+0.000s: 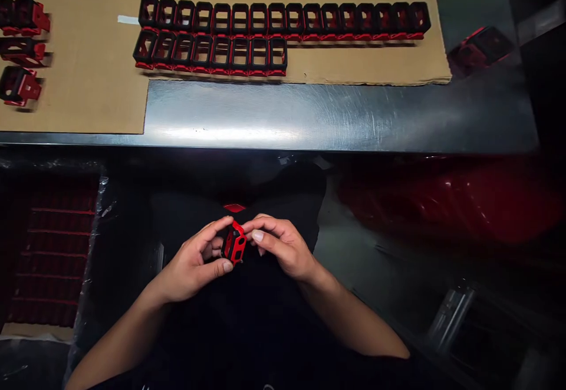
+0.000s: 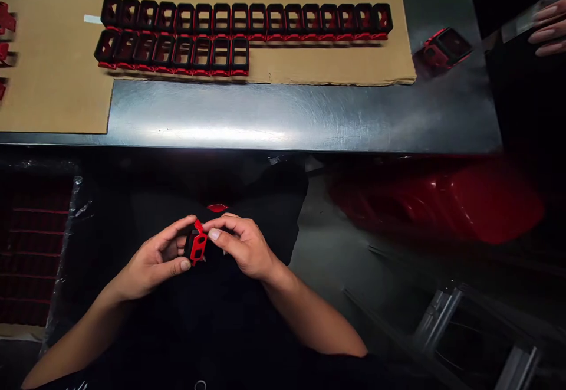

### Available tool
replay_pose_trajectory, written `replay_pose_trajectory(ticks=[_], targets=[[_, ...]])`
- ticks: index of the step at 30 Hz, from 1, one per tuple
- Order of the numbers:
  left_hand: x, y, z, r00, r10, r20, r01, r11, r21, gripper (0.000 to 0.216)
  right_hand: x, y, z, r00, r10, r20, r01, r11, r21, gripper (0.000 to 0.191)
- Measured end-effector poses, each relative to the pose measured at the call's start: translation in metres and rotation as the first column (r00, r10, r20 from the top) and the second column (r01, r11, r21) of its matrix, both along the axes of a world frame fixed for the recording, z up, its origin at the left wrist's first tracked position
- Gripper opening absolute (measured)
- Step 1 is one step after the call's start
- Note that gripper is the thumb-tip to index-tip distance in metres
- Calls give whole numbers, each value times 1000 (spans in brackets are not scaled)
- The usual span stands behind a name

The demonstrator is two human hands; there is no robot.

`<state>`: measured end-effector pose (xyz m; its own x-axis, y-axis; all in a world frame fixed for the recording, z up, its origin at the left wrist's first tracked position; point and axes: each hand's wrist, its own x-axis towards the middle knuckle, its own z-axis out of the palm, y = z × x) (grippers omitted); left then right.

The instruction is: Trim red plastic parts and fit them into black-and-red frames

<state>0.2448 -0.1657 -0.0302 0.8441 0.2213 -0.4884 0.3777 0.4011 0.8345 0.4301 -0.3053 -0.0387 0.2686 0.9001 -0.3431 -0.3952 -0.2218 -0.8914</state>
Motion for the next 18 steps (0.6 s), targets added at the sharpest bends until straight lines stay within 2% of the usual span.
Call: replay_pose_trajectory(ticks=[2, 4, 7, 9, 12, 15, 18], targets=[[-2, 1, 2, 999, -45, -10, 46, 982, 182, 66, -2, 4, 3, 997, 23, -77, -27, 998, -52, 32], [-1, 2, 3, 995, -93, -18, 93, 922, 376, 63, -4, 6, 5, 995, 17, -98, -25, 997, -73, 28], [0, 4, 2, 995, -92, -24, 90, 839, 537, 60, -7, 6, 5, 1000, -7, -28, 6, 1000, -31, 20], [2, 5, 1, 1000, -3, -31, 20, 826, 564, 56, -9, 4, 3, 998, -18, 58, 17, 1000, 26, 16], [4, 1, 3, 992, 112, -50, -67, 837, 543, 53, -14, 2, -2, 964, -79, 253, 44, 989, 142, 11], [6, -8, 7, 994, 106, -8, -85, 841, 534, 65, -20, 1, -7, 902, -145, 407, 37, 964, 262, 9], [9, -16, 8, 993, 110, 54, -120, 791, 601, 81, -23, 2, -11, 843, -165, 512, -1, 951, 308, 8]])
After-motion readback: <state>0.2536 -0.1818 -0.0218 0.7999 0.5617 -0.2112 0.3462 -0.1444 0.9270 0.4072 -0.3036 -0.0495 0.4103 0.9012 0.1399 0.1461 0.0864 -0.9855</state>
